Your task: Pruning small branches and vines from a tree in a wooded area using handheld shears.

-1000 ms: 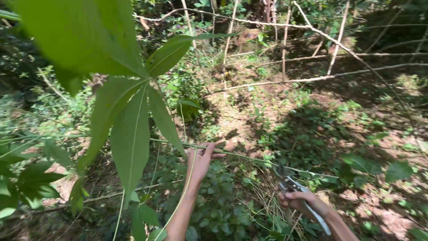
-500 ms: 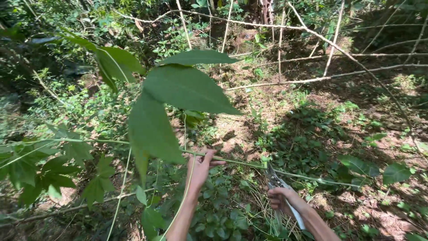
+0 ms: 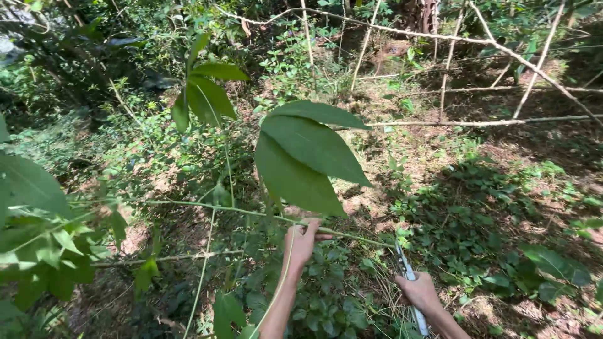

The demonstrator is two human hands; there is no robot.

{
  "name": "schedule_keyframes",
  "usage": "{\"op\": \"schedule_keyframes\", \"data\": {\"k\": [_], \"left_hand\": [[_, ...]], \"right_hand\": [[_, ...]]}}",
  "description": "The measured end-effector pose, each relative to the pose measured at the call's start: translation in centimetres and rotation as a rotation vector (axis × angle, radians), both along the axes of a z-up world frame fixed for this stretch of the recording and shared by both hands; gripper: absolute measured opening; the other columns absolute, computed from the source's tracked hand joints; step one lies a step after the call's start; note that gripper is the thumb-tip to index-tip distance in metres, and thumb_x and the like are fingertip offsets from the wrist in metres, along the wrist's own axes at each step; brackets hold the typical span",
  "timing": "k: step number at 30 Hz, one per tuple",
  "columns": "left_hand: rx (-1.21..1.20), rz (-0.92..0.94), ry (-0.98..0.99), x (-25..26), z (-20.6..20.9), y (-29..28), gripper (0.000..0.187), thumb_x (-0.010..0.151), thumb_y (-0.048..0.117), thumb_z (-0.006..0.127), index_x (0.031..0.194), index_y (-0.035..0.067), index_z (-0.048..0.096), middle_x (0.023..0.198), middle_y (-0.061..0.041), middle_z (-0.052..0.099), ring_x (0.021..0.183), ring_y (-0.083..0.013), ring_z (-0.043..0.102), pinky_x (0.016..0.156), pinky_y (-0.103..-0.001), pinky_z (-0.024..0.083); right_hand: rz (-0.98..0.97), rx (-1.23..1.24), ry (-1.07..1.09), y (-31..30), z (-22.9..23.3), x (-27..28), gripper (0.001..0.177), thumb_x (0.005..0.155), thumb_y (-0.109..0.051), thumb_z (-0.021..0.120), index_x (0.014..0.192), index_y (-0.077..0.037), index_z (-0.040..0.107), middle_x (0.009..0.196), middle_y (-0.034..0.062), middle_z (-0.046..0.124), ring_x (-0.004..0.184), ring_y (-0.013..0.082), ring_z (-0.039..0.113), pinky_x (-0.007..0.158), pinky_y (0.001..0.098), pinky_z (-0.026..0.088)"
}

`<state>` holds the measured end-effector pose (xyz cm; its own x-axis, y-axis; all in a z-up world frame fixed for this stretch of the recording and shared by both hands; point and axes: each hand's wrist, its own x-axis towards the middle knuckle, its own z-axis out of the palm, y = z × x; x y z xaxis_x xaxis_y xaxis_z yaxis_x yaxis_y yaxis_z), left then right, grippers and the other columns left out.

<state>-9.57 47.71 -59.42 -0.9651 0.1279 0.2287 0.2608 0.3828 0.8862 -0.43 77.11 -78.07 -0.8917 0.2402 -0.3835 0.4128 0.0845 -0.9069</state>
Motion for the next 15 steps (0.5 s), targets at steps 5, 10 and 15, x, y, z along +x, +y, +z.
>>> {"op": "schedule_keyframes", "data": {"k": [5, 10, 15], "left_hand": [[0.192, -0.009, -0.237, -1.0, -4.1, 0.0, 0.032, 0.098, 0.031, 0.059, 0.114, 0.011, 0.079, 0.095, -0.010, 0.082, 0.079, -0.0093, 0.077, 0.073, -0.026, 0.056], [0.048, 0.067, -0.165, -0.1, -4.7, 0.9, 0.040, 0.093, 0.036, 0.065, 0.124, 0.013, 0.075, 0.087, -0.006, 0.080, 0.059, -0.0084, 0.057, 0.055, -0.032, 0.045], [0.043, 0.066, -0.301, 2.5, -4.1, 4.0, 0.043, 0.096, 0.036, 0.064, 0.134, 0.017, 0.070, 0.081, -0.012, 0.071, 0.062, -0.0138, 0.052, 0.058, -0.034, 0.045]], "right_hand": [[-0.069, 0.107, 0.057, -0.2, 2.7, 1.3, 0.017, 0.082, -0.016, 0.070, 0.090, -0.002, 0.070, 0.058, 0.0054, 0.055, 0.048, 0.0150, 0.048, 0.047, 0.0338, 0.037], [-0.209, 0.274, 0.335, -1.7, 8.0, 2.7, 0.036, 0.079, -0.018, 0.069, 0.111, -0.004, 0.059, 0.076, 0.0049, 0.062, 0.056, 0.0138, 0.052, 0.054, 0.0343, 0.043], [-0.120, 0.331, 0.389, -3.5, 13.6, 3.5, 0.040, 0.079, -0.019, 0.070, 0.116, -0.005, 0.062, 0.074, 0.0025, 0.053, 0.057, 0.0128, 0.047, 0.056, 0.0341, 0.041]]}}
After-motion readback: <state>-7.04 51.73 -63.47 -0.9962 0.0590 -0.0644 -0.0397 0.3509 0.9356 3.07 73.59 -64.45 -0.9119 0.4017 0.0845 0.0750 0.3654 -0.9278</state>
